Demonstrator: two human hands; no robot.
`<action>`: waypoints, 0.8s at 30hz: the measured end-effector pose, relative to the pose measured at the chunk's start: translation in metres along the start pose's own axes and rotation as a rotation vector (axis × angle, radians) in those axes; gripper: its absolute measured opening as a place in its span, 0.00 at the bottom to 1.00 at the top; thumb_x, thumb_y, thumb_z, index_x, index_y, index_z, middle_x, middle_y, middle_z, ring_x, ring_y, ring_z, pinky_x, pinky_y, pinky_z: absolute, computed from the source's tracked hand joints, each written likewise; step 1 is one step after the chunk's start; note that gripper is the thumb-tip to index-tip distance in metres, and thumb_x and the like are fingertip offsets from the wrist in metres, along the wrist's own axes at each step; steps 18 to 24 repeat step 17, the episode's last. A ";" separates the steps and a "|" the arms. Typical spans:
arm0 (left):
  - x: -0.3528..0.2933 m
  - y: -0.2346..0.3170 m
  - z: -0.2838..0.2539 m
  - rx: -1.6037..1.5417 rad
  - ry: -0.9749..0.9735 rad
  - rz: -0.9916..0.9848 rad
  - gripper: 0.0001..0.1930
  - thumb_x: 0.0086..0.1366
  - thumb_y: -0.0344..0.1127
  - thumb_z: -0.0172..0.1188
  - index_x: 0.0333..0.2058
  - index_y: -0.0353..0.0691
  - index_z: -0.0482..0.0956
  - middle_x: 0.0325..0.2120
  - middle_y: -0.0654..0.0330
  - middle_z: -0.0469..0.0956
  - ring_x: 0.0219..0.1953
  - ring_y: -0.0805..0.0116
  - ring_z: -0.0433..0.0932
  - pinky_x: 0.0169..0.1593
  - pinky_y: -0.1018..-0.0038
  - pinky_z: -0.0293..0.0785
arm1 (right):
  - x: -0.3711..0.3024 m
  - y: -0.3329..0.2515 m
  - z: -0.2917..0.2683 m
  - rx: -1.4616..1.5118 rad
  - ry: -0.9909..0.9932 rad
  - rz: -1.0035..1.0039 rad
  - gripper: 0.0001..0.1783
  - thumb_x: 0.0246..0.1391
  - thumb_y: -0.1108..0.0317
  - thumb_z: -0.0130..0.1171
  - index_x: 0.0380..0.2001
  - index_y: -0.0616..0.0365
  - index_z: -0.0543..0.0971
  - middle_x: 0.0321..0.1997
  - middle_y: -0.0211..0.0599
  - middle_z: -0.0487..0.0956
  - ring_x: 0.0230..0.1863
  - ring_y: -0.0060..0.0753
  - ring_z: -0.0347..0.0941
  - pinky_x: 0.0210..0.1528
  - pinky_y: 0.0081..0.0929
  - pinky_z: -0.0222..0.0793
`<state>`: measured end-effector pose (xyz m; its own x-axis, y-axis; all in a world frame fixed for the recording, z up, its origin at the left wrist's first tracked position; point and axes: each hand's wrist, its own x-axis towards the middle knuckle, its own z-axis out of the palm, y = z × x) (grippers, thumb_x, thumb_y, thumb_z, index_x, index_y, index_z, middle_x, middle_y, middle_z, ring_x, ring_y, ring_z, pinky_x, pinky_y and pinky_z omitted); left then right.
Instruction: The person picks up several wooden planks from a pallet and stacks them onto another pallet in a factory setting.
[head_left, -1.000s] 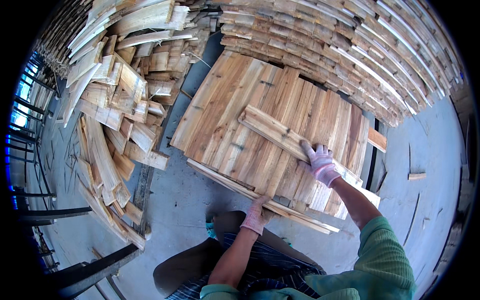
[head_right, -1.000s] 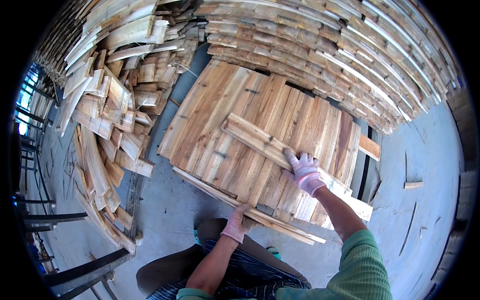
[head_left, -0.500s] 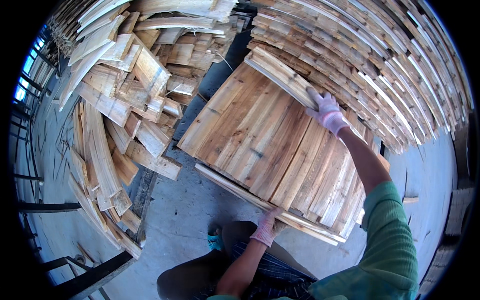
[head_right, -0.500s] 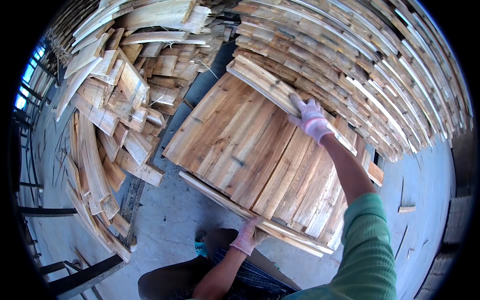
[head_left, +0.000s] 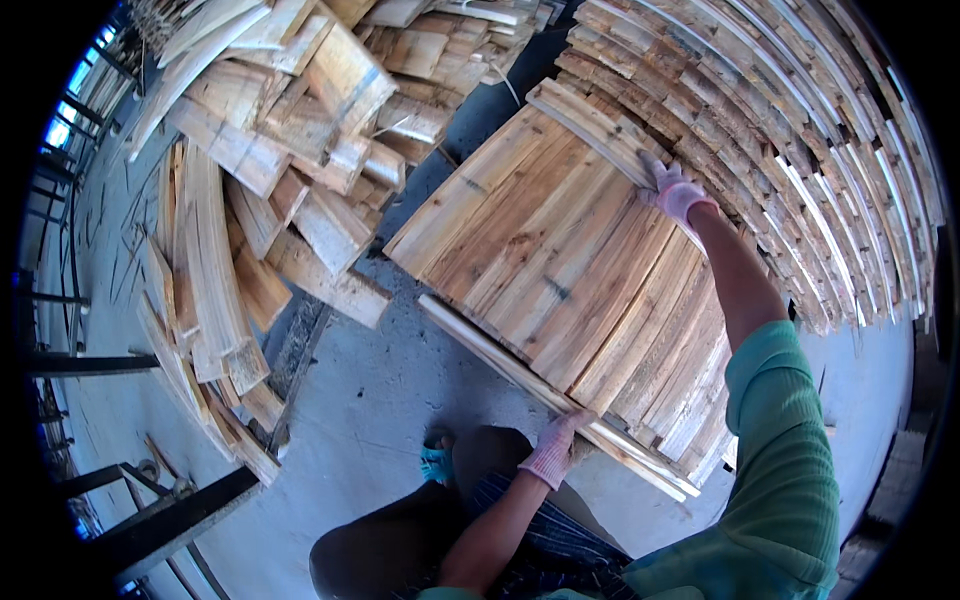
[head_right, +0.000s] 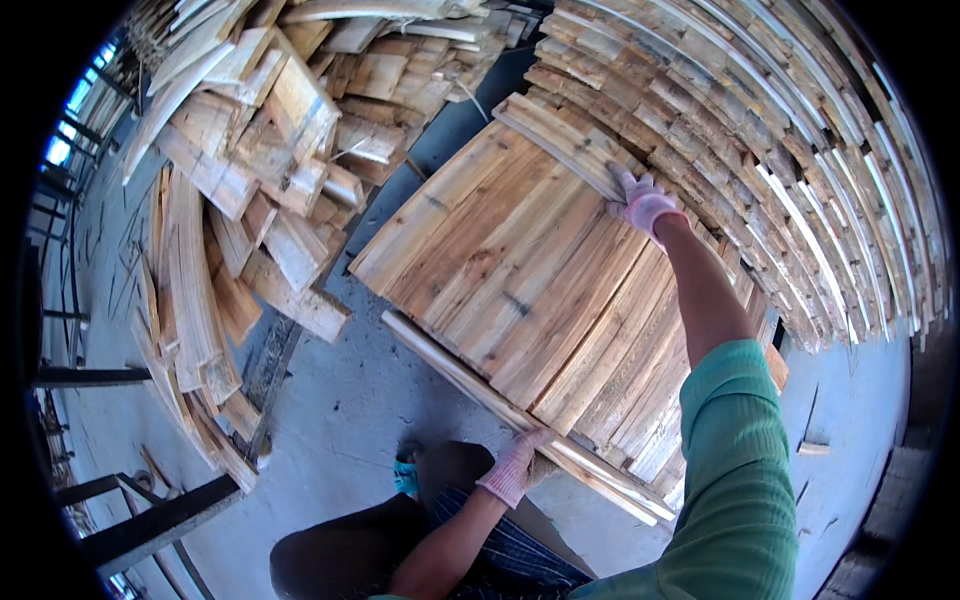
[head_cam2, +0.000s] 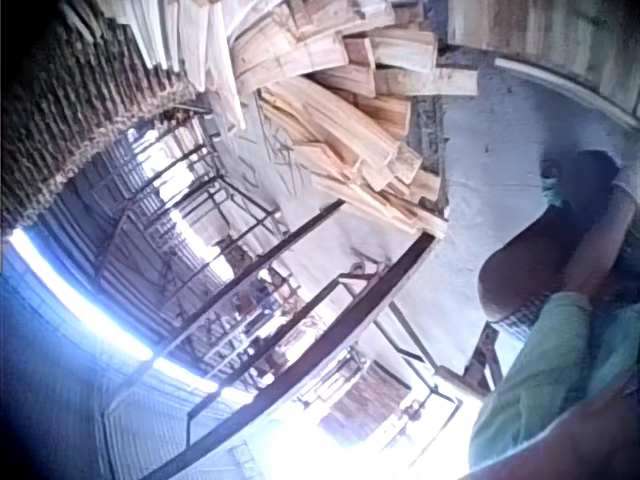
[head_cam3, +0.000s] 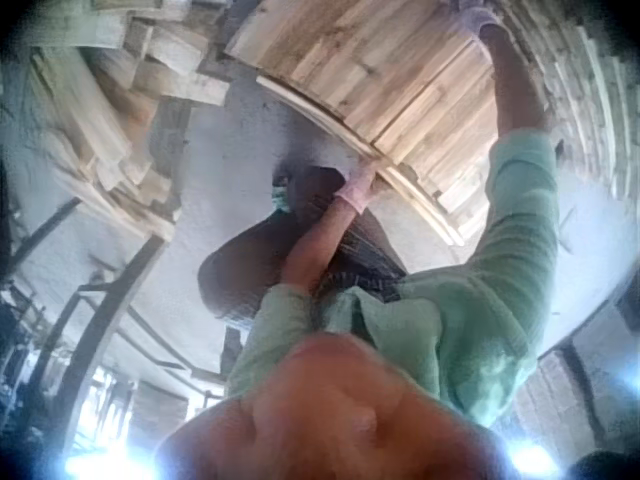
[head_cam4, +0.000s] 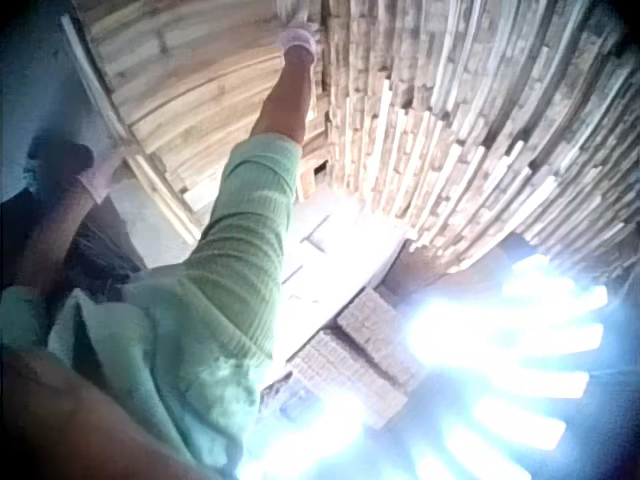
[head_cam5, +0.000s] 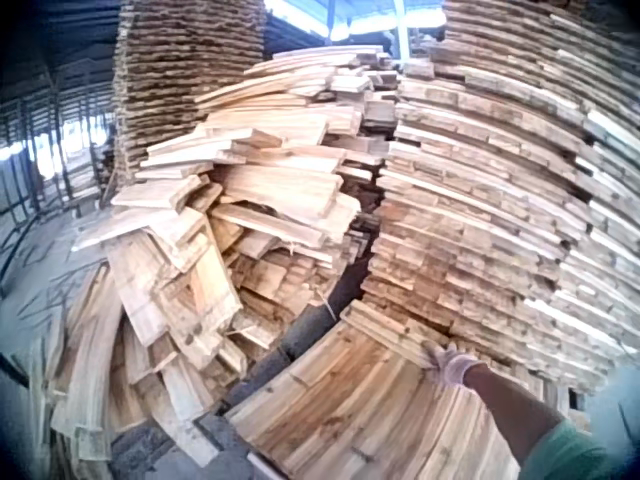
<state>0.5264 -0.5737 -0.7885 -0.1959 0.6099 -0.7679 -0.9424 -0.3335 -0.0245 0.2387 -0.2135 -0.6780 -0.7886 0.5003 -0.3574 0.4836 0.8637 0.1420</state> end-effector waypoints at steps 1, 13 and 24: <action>-0.001 0.003 0.003 0.020 0.030 -0.003 0.14 0.63 0.31 0.65 0.46 0.33 0.77 0.43 0.46 0.80 0.45 0.49 0.84 0.46 0.46 0.86 | -0.010 -0.010 -0.003 -0.211 0.112 -0.024 0.43 0.58 0.51 0.65 0.73 0.22 0.58 0.72 0.52 0.62 0.71 0.62 0.61 0.69 0.69 0.53; 0.010 -0.009 0.005 -0.192 -0.001 0.004 0.28 0.57 0.26 0.69 0.54 0.49 0.67 0.48 0.54 0.75 0.48 0.48 0.80 0.43 0.31 0.81 | -0.060 -0.329 -0.007 -0.124 -0.011 -0.772 0.32 0.69 0.38 0.35 0.62 0.41 0.77 0.70 0.42 0.70 0.75 0.47 0.58 0.74 0.68 0.40; -0.004 -0.006 0.004 -0.200 0.001 -0.012 0.30 0.56 0.27 0.71 0.54 0.50 0.65 0.50 0.55 0.74 0.53 0.48 0.78 0.50 0.22 0.70 | -0.070 -0.322 -0.003 -0.136 -0.020 -0.760 0.36 0.69 0.34 0.28 0.69 0.34 0.70 0.76 0.35 0.64 0.79 0.45 0.51 0.77 0.65 0.29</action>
